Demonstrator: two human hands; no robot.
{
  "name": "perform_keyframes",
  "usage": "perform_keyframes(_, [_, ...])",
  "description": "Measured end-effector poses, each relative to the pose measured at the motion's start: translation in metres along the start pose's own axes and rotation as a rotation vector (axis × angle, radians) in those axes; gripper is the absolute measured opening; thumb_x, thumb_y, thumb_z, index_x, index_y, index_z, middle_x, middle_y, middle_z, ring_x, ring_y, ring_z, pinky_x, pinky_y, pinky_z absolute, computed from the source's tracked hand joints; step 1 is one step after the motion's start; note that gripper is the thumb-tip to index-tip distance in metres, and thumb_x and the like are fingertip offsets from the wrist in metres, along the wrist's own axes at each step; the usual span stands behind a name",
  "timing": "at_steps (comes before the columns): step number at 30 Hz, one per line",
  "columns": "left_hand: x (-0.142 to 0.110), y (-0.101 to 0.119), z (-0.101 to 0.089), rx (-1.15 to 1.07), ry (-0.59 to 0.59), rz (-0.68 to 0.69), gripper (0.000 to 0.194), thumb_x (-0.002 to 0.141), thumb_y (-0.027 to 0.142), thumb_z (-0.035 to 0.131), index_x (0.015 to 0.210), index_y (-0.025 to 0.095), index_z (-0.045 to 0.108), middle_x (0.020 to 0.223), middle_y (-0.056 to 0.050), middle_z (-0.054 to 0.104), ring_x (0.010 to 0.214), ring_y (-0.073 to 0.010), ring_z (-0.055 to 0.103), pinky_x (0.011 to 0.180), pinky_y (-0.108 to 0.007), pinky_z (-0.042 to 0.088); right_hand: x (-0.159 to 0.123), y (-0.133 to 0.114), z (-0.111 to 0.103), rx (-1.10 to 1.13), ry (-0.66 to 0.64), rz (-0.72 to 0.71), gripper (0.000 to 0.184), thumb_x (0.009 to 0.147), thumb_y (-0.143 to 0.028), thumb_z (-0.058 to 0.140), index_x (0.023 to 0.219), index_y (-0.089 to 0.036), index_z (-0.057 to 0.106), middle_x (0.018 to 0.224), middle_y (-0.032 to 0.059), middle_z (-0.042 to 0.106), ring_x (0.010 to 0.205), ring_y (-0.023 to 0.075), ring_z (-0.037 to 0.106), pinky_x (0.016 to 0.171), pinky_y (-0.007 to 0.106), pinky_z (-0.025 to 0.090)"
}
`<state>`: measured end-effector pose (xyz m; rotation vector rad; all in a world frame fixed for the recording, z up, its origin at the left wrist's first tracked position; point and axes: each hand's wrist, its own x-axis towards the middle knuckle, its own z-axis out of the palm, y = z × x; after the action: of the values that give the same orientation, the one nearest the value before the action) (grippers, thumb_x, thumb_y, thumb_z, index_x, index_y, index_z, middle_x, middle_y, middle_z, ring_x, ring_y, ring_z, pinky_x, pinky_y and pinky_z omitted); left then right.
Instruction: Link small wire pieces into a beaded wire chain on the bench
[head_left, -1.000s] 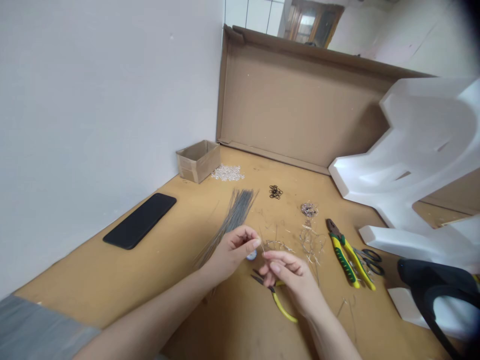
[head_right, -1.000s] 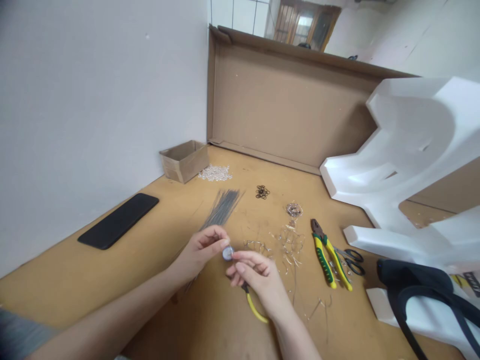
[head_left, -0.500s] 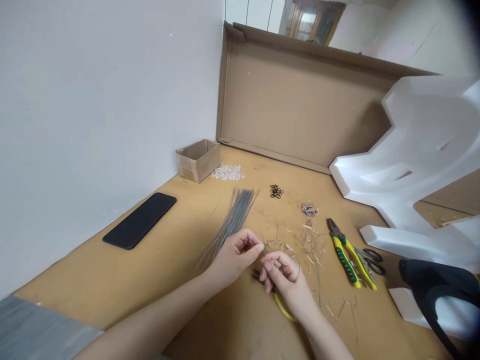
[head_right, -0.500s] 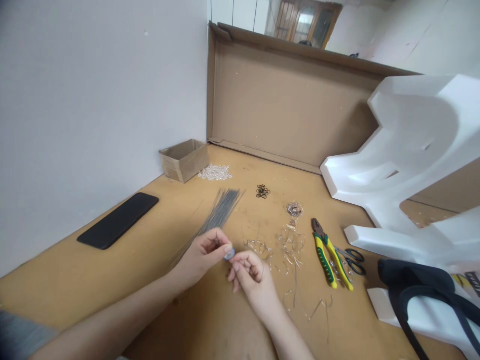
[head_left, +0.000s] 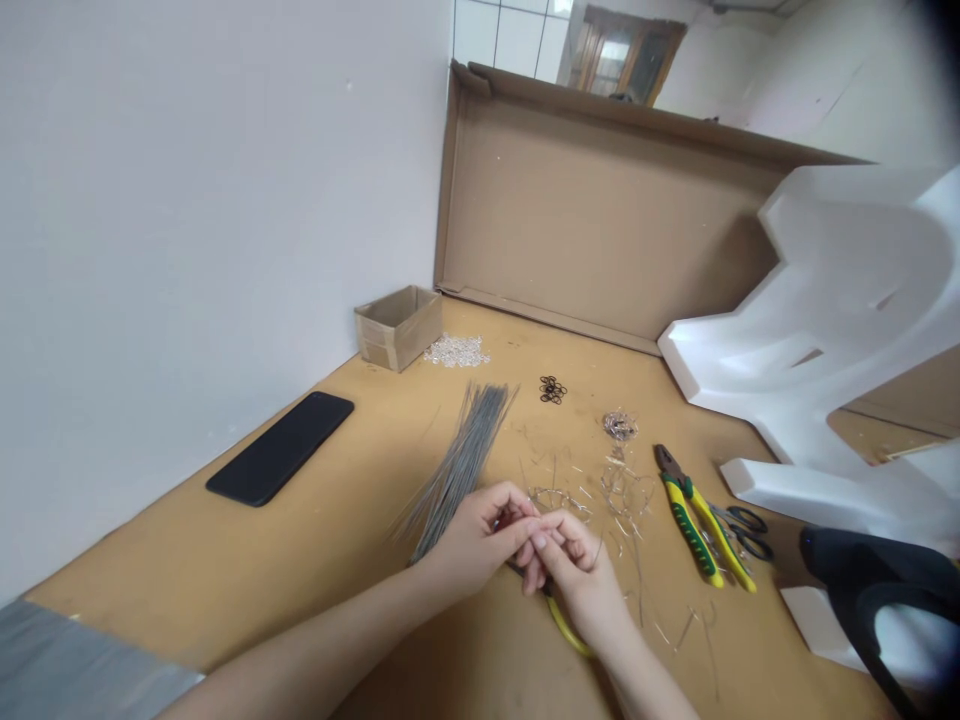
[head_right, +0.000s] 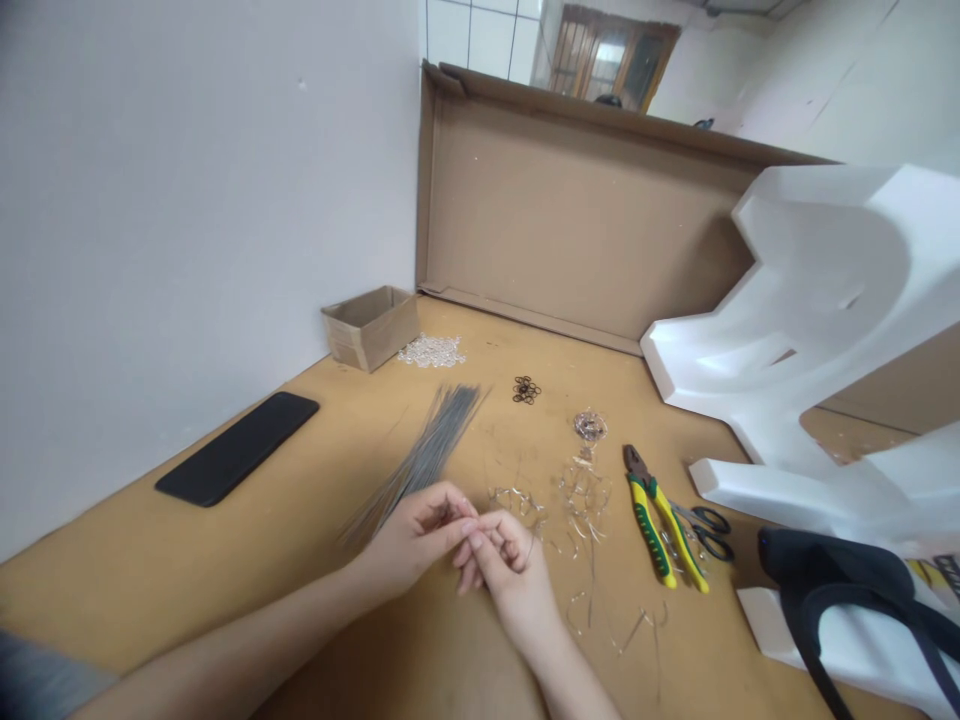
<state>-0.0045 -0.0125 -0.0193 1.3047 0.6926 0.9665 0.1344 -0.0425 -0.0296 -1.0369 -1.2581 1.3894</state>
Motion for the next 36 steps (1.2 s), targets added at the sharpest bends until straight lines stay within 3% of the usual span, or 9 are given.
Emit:
perform_keyframes(4, [-0.001, 0.0, 0.0, 0.094, 0.045, 0.027, 0.016, 0.078, 0.03, 0.055, 0.073, 0.016, 0.05, 0.052, 0.005, 0.051, 0.048, -0.0083, 0.051, 0.052, -0.021, 0.041, -0.001, 0.0, 0.0, -0.033, 0.0, 0.003, 0.021, 0.084, -0.034, 0.055, 0.075, -0.015, 0.056, 0.056, -0.0024, 0.059, 0.043, 0.0065, 0.053, 0.046, 0.019, 0.036])
perform_keyframes(10, [0.002, 0.007, -0.009, 0.048, 0.128, 0.01, 0.018, 0.074, 0.03, 0.059, 0.086, 0.016, 0.055, 0.064, 0.003, 0.054, 0.059, -0.0085, 0.051, 0.06, -0.021, 0.041, -0.001, 0.001, 0.001, -0.031, 0.024, 0.013, 0.02, 0.083, -0.036, 0.055, 0.078, -0.017, 0.054, 0.06, -0.002, 0.06, 0.043, 0.0075, 0.054, 0.045, 0.02, 0.037])
perform_keyframes(15, [0.001, 0.01, -0.01, 0.076, 0.146, 0.033, 0.017, 0.076, 0.033, 0.058, 0.079, 0.016, 0.057, 0.067, 0.001, 0.056, 0.064, -0.0103, 0.051, 0.064, -0.023, 0.041, -0.001, 0.002, 0.001, -0.017, 0.018, 0.033, 0.019, 0.083, -0.035, 0.056, 0.078, -0.016, 0.054, 0.059, -0.0018, 0.061, 0.042, 0.0074, 0.054, 0.045, 0.019, 0.037])
perform_keyframes(25, [0.002, 0.013, -0.013, -0.027, 0.1, -0.018, 0.021, 0.074, 0.035, 0.059, 0.075, 0.014, 0.057, 0.065, 0.001, 0.054, 0.062, -0.0091, 0.046, 0.062, -0.023, 0.037, -0.004, -0.002, -0.003, 0.311, -0.151, 0.153, 0.016, 0.08, -0.031, 0.06, 0.08, -0.016, 0.056, 0.054, -0.0024, 0.06, 0.034, 0.0055, 0.047, 0.035, 0.016, 0.032])
perform_keyframes(28, [0.001, 0.012, -0.012, -0.011, 0.102, -0.029, 0.023, 0.075, 0.036, 0.059, 0.073, 0.014, 0.055, 0.063, 0.002, 0.052, 0.06, -0.0089, 0.046, 0.061, -0.023, 0.037, -0.004, -0.002, 0.0, 0.203, -0.116, 0.129, 0.019, 0.08, -0.035, 0.059, 0.079, -0.017, 0.055, 0.053, -0.003, 0.059, 0.034, 0.0062, 0.046, 0.036, 0.017, 0.032])
perform_keyframes(33, [0.001, 0.01, -0.008, 0.148, 0.149, 0.017, 0.021, 0.079, 0.035, 0.053, 0.071, 0.015, 0.052, 0.065, 0.002, 0.051, 0.063, -0.0098, 0.047, 0.062, -0.022, 0.038, -0.004, -0.001, 0.003, -0.251, 0.086, -0.052, 0.022, 0.082, -0.038, 0.055, 0.073, -0.018, 0.054, 0.055, -0.0028, 0.055, 0.043, 0.0086, 0.05, 0.045, 0.02, 0.038])
perform_keyframes(36, [0.002, 0.008, -0.007, 0.152, 0.145, 0.015, 0.018, 0.079, 0.034, 0.052, 0.077, 0.015, 0.053, 0.067, 0.002, 0.052, 0.064, -0.01, 0.048, 0.063, -0.022, 0.039, -0.003, 0.0, 0.001, -0.24, 0.072, -0.043, 0.022, 0.083, -0.039, 0.052, 0.077, -0.018, 0.053, 0.056, -0.0038, 0.053, 0.041, 0.0082, 0.048, 0.044, 0.021, 0.037])
